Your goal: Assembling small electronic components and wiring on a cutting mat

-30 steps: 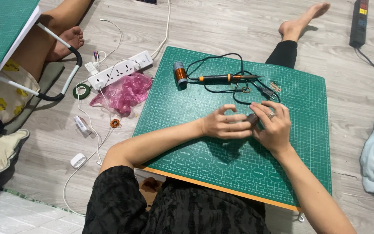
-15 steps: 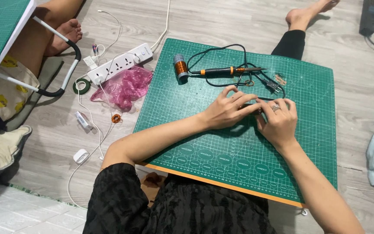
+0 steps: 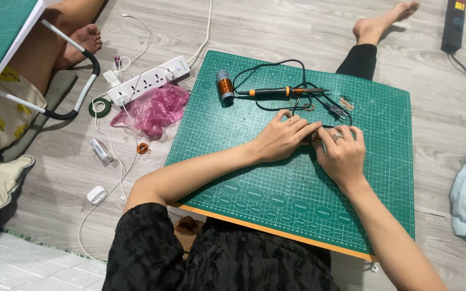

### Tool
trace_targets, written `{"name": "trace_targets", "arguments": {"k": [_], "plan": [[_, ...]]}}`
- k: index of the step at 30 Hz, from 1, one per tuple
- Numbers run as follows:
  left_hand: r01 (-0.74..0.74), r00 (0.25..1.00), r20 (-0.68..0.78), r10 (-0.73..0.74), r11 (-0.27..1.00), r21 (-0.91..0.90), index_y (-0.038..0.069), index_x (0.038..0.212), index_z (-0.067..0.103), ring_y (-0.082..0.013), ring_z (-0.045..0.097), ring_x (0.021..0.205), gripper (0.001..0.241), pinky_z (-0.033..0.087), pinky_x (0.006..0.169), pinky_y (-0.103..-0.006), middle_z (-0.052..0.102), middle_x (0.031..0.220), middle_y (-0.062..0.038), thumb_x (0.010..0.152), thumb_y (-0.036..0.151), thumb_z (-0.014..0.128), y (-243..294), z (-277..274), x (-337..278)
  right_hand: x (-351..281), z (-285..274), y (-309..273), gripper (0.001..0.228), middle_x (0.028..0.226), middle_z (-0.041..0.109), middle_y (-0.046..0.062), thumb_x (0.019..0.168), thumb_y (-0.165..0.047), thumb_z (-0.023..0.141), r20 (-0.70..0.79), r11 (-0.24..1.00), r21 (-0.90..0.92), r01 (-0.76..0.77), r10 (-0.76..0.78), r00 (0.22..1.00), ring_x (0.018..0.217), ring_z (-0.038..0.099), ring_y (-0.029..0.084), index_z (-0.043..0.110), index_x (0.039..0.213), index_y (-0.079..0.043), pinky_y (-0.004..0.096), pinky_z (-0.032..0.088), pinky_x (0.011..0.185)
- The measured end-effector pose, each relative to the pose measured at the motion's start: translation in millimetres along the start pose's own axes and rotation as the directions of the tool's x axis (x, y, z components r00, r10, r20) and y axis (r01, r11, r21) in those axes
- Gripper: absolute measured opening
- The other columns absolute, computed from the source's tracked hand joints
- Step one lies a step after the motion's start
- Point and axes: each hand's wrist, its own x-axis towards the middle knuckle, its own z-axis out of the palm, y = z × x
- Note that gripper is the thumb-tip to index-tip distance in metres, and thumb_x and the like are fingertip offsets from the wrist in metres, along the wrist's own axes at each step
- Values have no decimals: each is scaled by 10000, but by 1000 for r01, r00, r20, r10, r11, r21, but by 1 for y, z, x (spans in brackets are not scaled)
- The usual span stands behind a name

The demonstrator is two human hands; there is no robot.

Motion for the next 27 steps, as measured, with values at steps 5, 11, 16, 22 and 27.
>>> {"name": "trace_targets", "arguments": {"k": [5,11,16,22,27], "plan": [[126,986,108,-124,992,-9,89,1119,441,-171,488,732,412,343,761,-358,470,797,-4,743,188,578,-1,2,-4,9,-11,-2,189,785,577,56,761,-161,608,-31,1000,6,-15,15,999,730,536,205,635,925,-70,326,413,731],[169,963,219,-155,984,-49,119,1120,415,-184,481,796,367,362,772,-357,448,841,-9,776,168,533,1,-4,-2,4,-8,-2,138,769,598,50,778,-154,642,9,989,128,-70,69,998,709,557,207,647,885,-67,307,424,680],[184,949,272,-161,981,-58,126,1110,416,-191,467,823,353,362,787,-364,448,865,-17,778,163,531,0,-5,-2,-3,-4,1,188,800,603,51,778,-156,646,65,960,232,-155,144,988,706,557,213,631,944,-70,316,425,647],[186,955,250,-162,980,-73,132,1124,414,-191,473,842,361,353,794,-366,459,872,-16,781,179,517,-2,-5,-2,12,-16,-5,470,953,584,148,689,-70,698,120,867,401,-297,272,955,736,575,263,519,1113,25,361,444,627],[181,972,166,-167,981,-71,120,1141,398,-182,472,839,381,342,791,-359,459,884,-11,790,214,513,-4,3,-5,13,-22,-11,631,1093,475,230,671,48,662,140,738,541,-403,393,909,762,582,306,347,1216,88,353,475,638]]}}
